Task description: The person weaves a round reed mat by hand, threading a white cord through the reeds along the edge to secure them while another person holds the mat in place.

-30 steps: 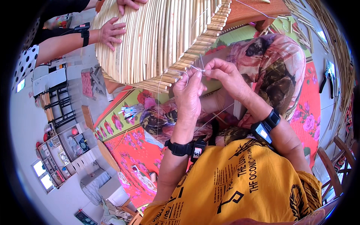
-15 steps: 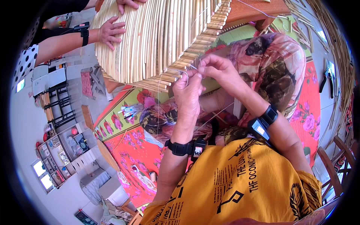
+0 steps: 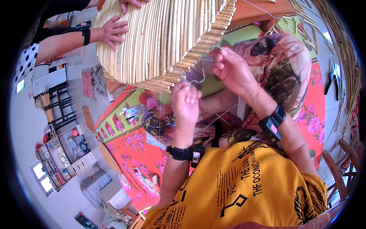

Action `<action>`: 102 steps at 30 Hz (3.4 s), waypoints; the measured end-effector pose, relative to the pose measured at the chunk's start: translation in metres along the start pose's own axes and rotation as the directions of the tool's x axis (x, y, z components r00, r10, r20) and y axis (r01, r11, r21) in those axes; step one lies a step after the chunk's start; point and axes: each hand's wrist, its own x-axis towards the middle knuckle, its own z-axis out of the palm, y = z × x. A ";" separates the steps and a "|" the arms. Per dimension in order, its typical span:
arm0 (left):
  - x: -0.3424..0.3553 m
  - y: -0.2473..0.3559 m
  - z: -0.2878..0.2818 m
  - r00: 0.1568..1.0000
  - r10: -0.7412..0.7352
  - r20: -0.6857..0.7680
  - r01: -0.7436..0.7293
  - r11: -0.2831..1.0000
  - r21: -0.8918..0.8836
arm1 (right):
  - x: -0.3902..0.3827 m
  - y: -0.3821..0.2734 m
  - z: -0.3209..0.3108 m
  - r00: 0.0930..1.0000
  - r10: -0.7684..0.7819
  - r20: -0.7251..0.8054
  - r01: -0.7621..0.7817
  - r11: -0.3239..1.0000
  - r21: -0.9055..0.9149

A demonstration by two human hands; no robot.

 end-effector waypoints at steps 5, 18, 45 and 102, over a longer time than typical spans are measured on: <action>-0.013 0.012 -0.022 0.986 -0.095 0.136 0.088 0.995 0.050 | 0.001 0.003 -0.006 0.998 -0.025 -0.057 0.014 0.982 -0.187; -0.079 -0.020 -0.030 0.869 -0.249 0.428 -0.406 0.136 0.904 | -0.046 0.015 0.026 0.889 0.421 -0.180 -0.440 0.680 -0.586; -0.068 0.076 -0.074 0.999 0.031 0.044 -0.051 0.787 0.615 | -0.123 0.140 0.169 -0.028 0.692 0.721 0.152 0.716 -0.681; -0.121 0.082 -0.072 0.990 -0.058 0.131 -0.096 0.407 0.909 | -0.153 -0.059 0.052 0.954 0.224 -0.198 -0.128 -0.292 -0.948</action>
